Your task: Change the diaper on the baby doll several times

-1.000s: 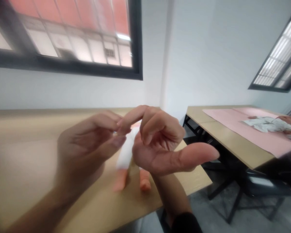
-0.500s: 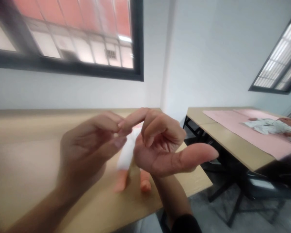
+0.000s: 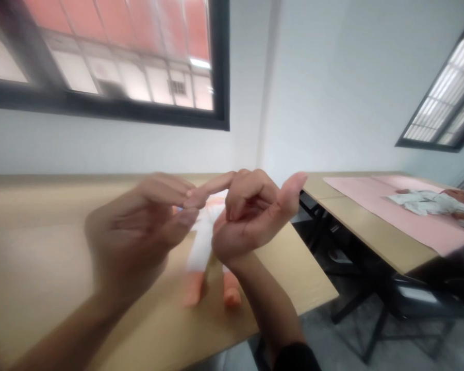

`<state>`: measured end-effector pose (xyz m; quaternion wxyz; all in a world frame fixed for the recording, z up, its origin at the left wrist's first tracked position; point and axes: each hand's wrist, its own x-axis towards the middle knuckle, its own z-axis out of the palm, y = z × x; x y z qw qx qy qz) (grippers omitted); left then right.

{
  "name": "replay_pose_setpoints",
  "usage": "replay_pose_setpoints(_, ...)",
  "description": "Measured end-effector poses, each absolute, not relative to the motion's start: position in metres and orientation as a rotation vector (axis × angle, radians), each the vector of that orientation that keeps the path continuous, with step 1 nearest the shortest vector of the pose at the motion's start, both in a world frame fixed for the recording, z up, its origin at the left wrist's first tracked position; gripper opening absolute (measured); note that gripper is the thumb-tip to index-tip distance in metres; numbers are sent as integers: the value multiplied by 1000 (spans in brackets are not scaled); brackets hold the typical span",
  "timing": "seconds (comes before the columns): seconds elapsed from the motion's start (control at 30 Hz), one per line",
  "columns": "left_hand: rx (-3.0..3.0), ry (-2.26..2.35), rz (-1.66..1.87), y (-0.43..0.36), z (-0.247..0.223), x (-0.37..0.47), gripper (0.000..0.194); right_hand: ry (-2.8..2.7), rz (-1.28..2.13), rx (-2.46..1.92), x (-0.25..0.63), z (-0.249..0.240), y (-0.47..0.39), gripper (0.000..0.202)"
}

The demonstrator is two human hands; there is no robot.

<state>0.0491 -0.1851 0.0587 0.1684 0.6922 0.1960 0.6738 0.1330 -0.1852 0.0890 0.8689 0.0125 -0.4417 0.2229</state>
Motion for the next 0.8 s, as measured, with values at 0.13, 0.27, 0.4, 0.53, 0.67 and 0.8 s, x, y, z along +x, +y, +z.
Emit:
replay_pose_setpoints(0.13,1977,582,1947,-186,58,49,13,-895,350,42,133,87,-181,54)
replay_pose_setpoints(0.27,1974,580,1931,-186,58,48,12,-964,293,-70,136,82,-172,53)
replay_pose_setpoints(0.4,1961,553,1873,-186,59,48,12,-944,265,-47,135,82,-172,53)
replay_pose_setpoints(0.53,1940,518,1809,-187,62,49,13,-867,271,178,130,89,-180,57)
replay_pose_setpoints(0.67,1941,483,1761,-189,64,50,14,-852,254,343,128,96,-183,65)
replay_pose_setpoints(0.8,1940,488,1727,-190,64,51,15,-916,190,366,132,95,-182,67)
